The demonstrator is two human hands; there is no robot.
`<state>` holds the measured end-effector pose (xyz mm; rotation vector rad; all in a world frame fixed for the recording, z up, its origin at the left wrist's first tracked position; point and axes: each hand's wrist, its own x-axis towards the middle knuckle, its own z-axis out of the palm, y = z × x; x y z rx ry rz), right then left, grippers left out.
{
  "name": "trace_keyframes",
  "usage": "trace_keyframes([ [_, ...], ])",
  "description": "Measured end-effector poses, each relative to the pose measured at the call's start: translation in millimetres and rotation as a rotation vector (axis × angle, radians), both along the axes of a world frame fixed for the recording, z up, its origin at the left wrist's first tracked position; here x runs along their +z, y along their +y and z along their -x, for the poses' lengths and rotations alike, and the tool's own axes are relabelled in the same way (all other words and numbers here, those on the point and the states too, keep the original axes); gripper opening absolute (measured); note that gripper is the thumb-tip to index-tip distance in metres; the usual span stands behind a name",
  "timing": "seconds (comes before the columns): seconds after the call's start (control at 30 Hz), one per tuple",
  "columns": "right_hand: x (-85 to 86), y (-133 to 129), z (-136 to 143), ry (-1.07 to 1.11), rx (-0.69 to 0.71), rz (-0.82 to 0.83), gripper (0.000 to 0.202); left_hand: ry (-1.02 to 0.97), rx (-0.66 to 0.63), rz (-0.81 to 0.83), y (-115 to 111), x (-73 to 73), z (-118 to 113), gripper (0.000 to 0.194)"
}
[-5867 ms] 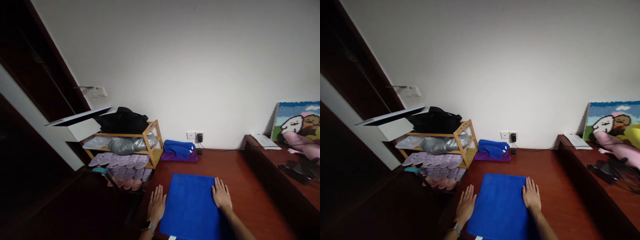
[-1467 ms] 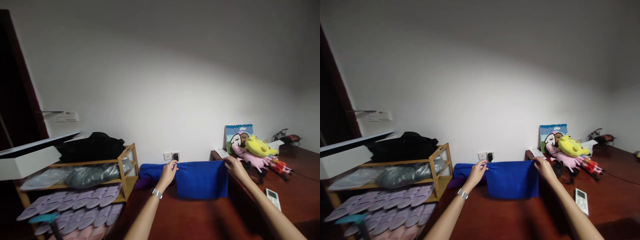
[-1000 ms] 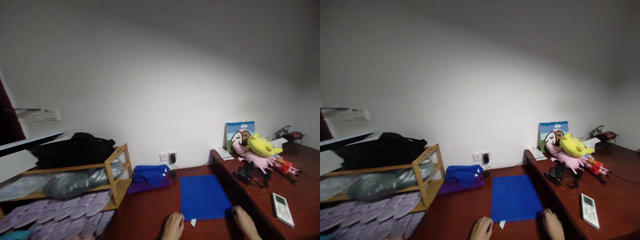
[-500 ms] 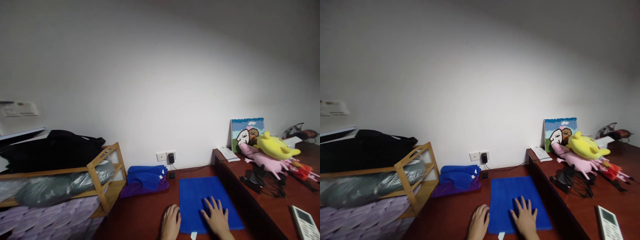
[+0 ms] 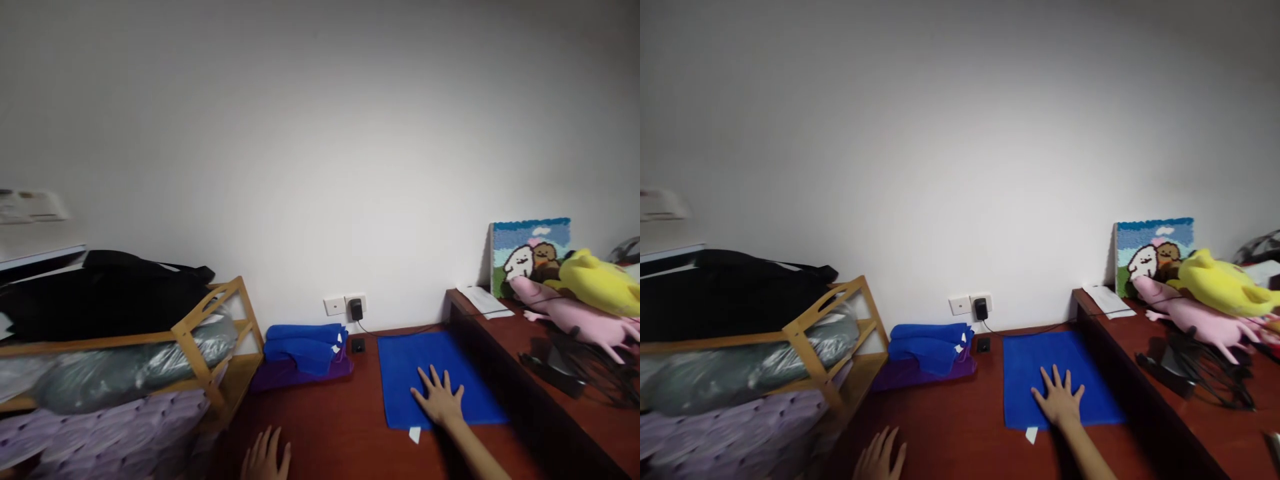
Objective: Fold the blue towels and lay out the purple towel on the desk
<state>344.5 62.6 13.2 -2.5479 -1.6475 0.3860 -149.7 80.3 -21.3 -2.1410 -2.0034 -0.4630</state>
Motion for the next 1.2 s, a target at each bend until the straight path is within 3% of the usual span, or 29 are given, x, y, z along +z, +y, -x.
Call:
trace_keyframes([
  [0.17, -0.9, 26.8, -19.9, 0.024, 0.025, 0.024, 0.08, 0.022, 0.01, 0.013, -10.5, 9.8, -10.7, 0.062],
  [0.33, -10.0, 29.8, -32.7, 0.007, 0.039, 0.008, 0.078, 0.007, 0.027, 0.001, -18.3, 12.7, -12.8, 0.058],
  [0.43, -11.7, 27.0, -24.5, -0.078, 0.023, -0.13, 0.068, -0.015, 0.035, -0.011, -21.2, 12.2, -14.2, 0.055],
  [0.5, -3.3, 26.9, -4.5, -0.122, 0.089, -0.284, 0.057, -0.028, 0.035, -0.021, -22.9, 12.1, -15.2, 0.053],
  [0.57, 15.1, 29.8, 30.0, -0.101, 0.273, -0.398, 0.05, -0.035, 0.033, -0.036, -24.8, 12.1, -16.3, 0.051],
  [0.67, 52.6, 41.5, 104.1, -0.012, 0.614, -0.456, 0.042, -0.039, 0.036, -0.059, -27.8, 11.7, -17.5, 0.049],
  [0.77, 79.1, 61.2, 183.5, -0.044, 0.788, -0.421, 0.044, -0.046, 0.03, -0.083, -29.7, 9.1, -17.6, 0.048],
  [0.83, 82.6, 75.9, 226.0, -0.103, 0.801, -0.361, 0.045, -0.048, 0.027, -0.098, -29.8, 5.6, -17.1, 0.047],
  [0.93, 71.2, 93.7, 264.3, -0.152, 0.724, -0.302, 0.054, -0.047, 0.041, -0.119, -28.4, -2.1, -16.5, 0.047],
  [1.1, 53.5, 100.1, 278.5, -0.229, 0.606, -0.27, 0.066, -0.07, 0.052, -0.159, -27.6, -11.7, -17.2, 0.046],
  [1.2, 66.3, 96.8, 278.0, -0.271, 0.574, -0.273, 0.071, -0.115, 0.049, -0.192, -30.2, -11.1, -18.8, 0.046],
])
